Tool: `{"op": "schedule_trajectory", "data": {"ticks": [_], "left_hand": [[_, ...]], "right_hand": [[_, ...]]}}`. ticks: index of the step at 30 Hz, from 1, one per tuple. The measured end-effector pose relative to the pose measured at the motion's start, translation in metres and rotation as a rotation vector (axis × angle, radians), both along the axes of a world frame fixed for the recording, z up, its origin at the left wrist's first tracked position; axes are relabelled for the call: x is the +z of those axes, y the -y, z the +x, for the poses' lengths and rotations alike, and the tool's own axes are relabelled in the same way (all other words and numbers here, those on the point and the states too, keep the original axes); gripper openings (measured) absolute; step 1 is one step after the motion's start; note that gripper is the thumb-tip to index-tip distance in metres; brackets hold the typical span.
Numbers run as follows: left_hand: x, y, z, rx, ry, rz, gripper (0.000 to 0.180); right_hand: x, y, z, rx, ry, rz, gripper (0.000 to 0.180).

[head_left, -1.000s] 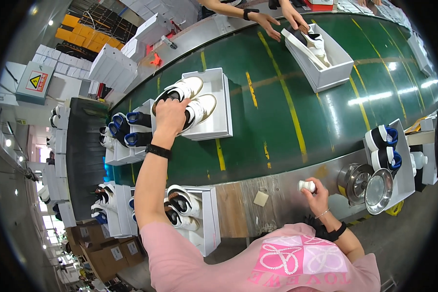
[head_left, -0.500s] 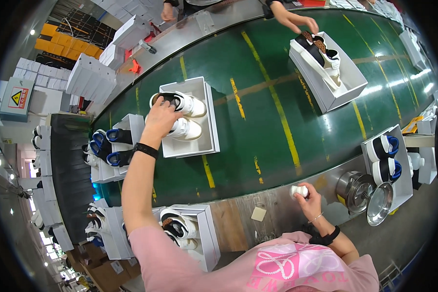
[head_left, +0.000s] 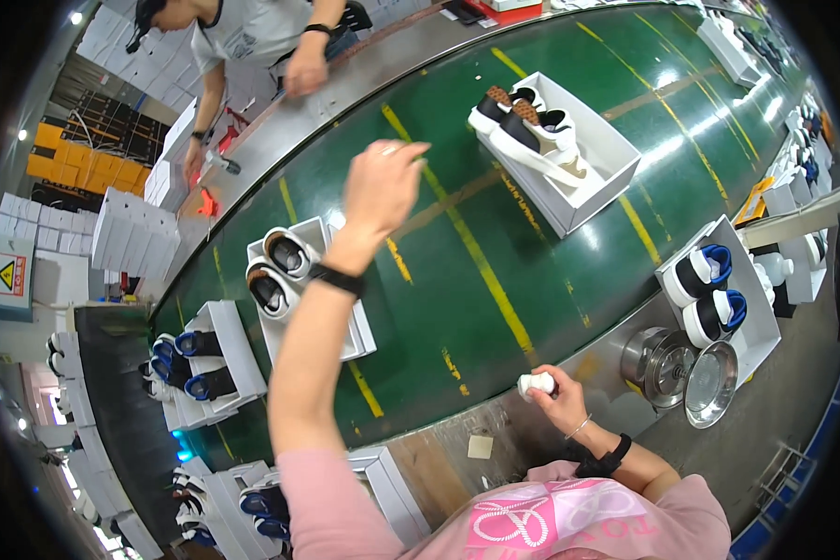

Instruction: Cleaning and inspecting the soles of manufactured shoes at a factory workstation.

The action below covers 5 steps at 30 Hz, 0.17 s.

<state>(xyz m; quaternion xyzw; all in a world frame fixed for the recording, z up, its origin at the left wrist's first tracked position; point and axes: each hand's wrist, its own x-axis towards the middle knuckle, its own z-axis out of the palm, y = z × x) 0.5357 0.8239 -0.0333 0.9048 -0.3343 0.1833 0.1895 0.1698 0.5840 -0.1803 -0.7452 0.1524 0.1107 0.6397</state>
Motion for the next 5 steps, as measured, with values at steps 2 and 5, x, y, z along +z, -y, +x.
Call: {"op": "schedule_trajectory", "data": {"ticks": [2,5], "left_hand": [[0.005,0.072,0.023,-0.062,0.033,-0.106,0.034],[0.020,0.154,0.041,-0.043,-0.357,0.214,0.071]], "right_hand": [[0.005,0.001,0.002,-0.010,-0.001,0.016,0.036],[-0.002,0.011,0.002,-0.067,0.023,-0.005,0.035]]}}
